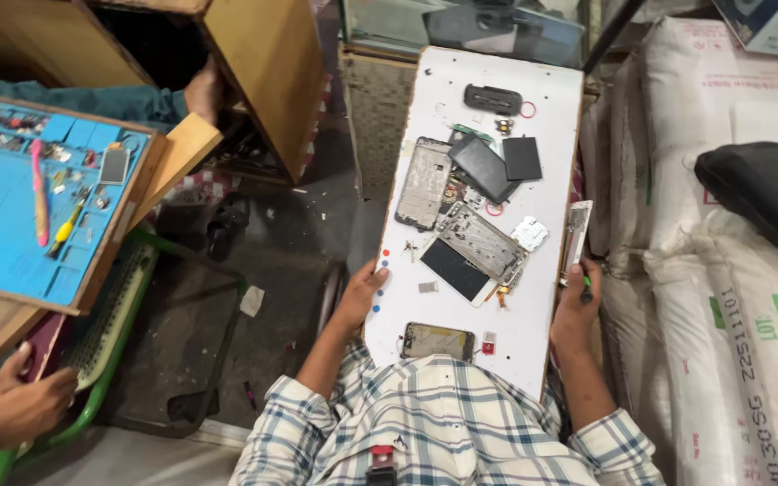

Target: The person uses a green screwdriver to pry and separate the screen assembly from the frame of a white smartphone. They work on the edges of the device, occasionally setting it down and picking it back up to continue the separation process.

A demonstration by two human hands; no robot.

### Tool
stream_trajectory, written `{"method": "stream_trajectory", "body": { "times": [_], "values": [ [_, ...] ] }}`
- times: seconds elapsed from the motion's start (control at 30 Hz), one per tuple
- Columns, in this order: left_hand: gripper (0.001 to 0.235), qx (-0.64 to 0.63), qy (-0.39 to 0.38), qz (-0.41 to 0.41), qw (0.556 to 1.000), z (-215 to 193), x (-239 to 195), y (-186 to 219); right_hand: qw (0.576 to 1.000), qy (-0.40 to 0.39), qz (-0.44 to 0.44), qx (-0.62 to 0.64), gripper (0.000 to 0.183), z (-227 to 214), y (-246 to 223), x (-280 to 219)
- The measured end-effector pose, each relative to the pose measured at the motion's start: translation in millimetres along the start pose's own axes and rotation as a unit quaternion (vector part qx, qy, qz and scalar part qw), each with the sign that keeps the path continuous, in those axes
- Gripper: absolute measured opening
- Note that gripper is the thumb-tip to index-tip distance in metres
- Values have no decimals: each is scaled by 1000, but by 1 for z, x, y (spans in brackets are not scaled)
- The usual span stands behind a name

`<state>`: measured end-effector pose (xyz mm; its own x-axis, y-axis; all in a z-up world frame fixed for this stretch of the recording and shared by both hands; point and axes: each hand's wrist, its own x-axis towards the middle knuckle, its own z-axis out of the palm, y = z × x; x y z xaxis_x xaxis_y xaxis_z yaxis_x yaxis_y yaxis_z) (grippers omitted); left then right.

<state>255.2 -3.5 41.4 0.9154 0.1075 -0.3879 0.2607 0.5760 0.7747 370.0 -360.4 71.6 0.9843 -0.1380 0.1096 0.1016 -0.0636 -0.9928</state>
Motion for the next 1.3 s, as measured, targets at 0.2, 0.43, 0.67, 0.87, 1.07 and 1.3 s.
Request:
{"method": "stream_trajectory", "body": {
  "times": [0.2, 0.43, 0.67, 0.87, 1.07, 1.3],
  "values": [
    [34, -52, -71, 9, 996, -10, 3, 7, 977, 30, 177, -112, 63, -4, 25, 12],
    [51, -117, 26, -16, 993, -14, 13, 0, 950, -3, 304, 69, 74, 6, 16, 12],
    [47, -117, 7, -2, 993, -17, 14, 1, 946, -1, 319, 63, 70, 6, 16, 12],
    [47, -111, 13, -2, 994, -17, 12, -1, 945, -22, 289, 150, 51, -7, 56, 16],
    [49, -96, 40, -19, 994, -16, 13, 1, 951, -53, 258, 164, 36, -16, 79, 18],
    [50, -107, 29, -14, 994, -19, 17, -2, 951, -15, 288, 111, 31, -18, 78, 19]
  ]
}}
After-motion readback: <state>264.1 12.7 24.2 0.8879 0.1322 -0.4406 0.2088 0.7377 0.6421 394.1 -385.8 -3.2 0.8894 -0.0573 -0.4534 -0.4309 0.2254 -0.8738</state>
